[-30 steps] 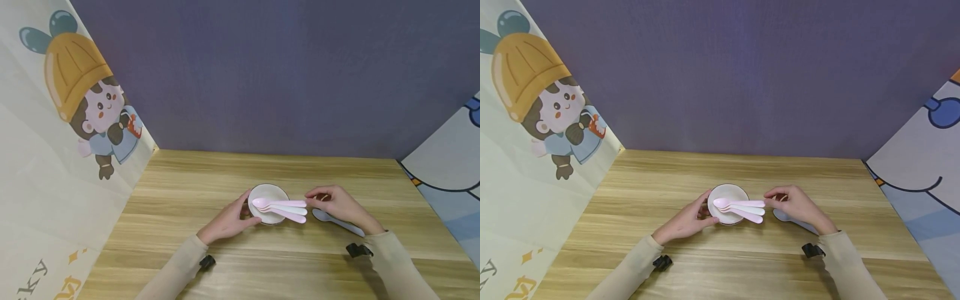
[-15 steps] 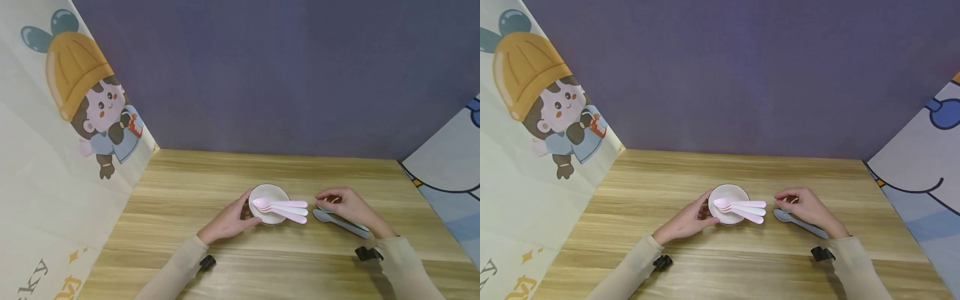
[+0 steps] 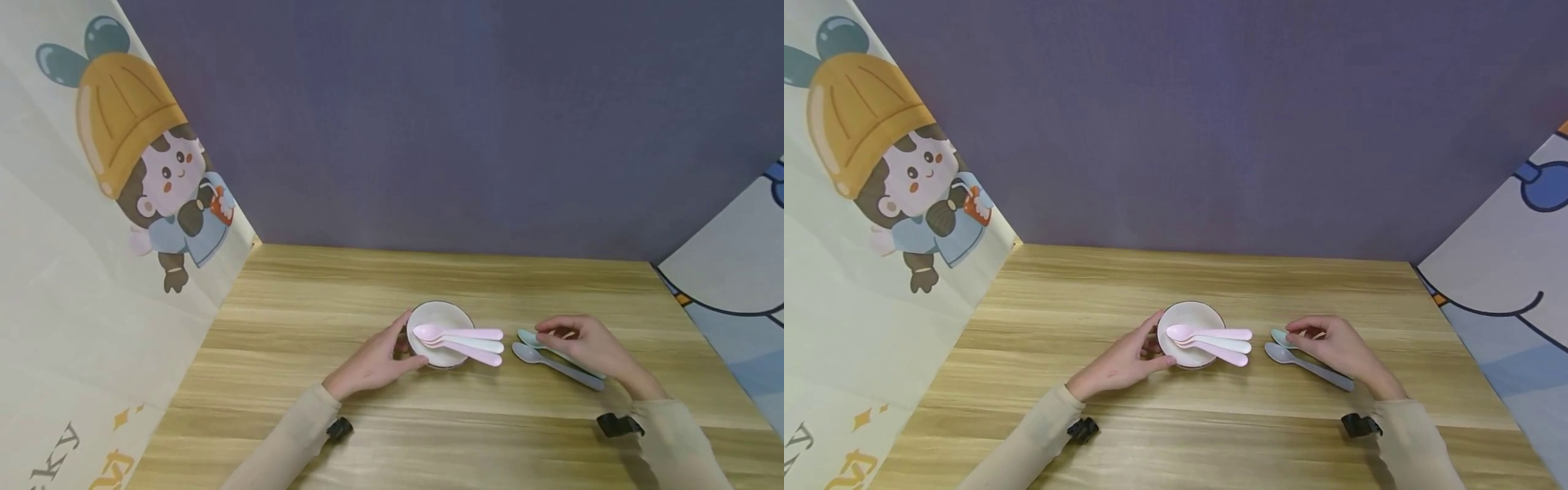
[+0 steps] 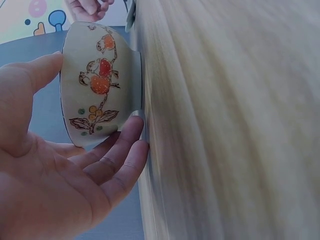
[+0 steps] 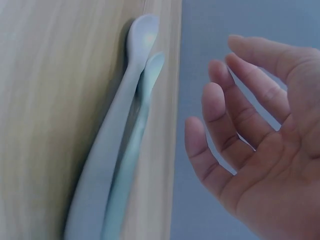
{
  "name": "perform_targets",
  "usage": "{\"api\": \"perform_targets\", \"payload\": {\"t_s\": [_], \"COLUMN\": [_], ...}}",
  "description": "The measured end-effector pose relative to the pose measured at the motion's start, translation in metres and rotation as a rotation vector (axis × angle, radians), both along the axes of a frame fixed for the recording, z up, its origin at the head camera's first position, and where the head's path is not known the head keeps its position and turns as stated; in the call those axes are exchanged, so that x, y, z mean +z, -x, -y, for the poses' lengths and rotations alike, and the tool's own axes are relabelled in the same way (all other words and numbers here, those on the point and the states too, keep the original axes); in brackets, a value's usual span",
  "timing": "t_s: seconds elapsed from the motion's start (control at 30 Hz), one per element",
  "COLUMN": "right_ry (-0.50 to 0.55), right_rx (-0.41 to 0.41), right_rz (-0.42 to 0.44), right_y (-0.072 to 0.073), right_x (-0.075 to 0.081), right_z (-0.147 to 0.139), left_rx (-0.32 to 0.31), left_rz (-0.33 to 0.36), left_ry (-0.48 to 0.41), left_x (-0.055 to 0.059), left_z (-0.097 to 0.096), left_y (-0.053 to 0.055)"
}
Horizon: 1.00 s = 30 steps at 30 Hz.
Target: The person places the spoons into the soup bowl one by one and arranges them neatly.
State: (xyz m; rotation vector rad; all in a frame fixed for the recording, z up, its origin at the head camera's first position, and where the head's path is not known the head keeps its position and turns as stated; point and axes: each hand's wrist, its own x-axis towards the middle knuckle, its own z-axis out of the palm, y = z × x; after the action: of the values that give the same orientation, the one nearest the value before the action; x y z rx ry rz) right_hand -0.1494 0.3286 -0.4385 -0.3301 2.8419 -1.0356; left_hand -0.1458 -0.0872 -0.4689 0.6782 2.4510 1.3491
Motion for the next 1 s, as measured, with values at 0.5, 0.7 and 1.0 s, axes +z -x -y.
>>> {"api": "perform_targets", "payload": {"t_s": [0.5, 0.7, 1.0], "right_ry": [-0.026, -0.062, -0.087], "right_rx": [-0.054, -0.069, -0.09], "right_rz": [-0.006, 0.034, 0.097], "right_y": [-0.003, -0.007, -0.008], "right_x": [-0.023, -0.029, -0.035], "right_z": [-0.029, -0.035, -0.039], "left_rx": [0.01, 0.006, 0.011], "left_rz": [-0.007, 0.004, 0.002], "left_ry": [0.022, 0.013, 0.018], "left_x": [0.0, -0.001, 0.0], "left_z": [0.001, 0.001, -0.001], "left_y": [0.0, 0.0, 0.0]}}
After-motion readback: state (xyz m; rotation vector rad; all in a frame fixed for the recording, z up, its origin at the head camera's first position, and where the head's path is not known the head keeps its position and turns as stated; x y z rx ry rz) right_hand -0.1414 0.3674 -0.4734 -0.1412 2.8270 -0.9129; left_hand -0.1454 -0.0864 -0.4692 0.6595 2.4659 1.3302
